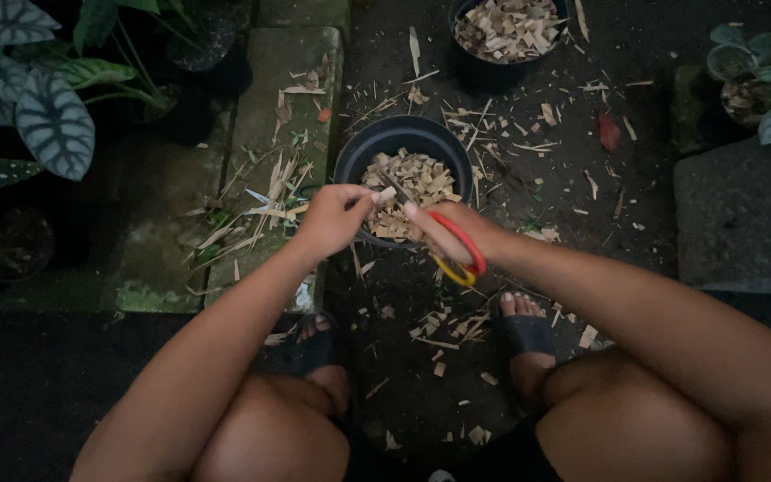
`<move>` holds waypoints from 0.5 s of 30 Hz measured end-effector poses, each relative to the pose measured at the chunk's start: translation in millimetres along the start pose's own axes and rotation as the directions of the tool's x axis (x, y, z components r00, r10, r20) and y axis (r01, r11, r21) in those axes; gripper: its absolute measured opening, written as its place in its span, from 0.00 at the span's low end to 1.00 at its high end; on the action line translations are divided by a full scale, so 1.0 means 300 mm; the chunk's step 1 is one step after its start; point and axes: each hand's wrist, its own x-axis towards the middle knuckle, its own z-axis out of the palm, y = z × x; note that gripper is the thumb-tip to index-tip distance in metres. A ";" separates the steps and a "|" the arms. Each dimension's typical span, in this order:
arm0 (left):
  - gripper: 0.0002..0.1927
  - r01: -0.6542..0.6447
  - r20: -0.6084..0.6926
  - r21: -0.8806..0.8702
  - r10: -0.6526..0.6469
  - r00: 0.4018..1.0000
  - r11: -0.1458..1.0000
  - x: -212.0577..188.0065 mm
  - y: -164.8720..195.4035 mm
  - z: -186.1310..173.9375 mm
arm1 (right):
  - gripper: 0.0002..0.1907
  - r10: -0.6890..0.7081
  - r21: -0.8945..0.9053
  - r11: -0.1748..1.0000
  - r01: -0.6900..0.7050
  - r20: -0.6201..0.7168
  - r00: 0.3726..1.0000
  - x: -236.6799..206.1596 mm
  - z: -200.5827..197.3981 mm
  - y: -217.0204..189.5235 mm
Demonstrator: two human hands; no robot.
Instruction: The person sits on the ground and cuts dried wood pieces into small chips using scissors, placing the cut pieces into a black bowl. They repeatedly pick up longer wood strips from the ground beside them, trim them over the bowl, and let the cut chips accumulate in the bowl.
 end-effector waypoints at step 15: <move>0.13 0.032 0.026 -0.012 -0.032 0.999 0.999 0.007 0.005 0.006 | 0.34 -0.023 -0.057 0.998 0.019 -0.062 0.998 -0.030 -0.004 -0.064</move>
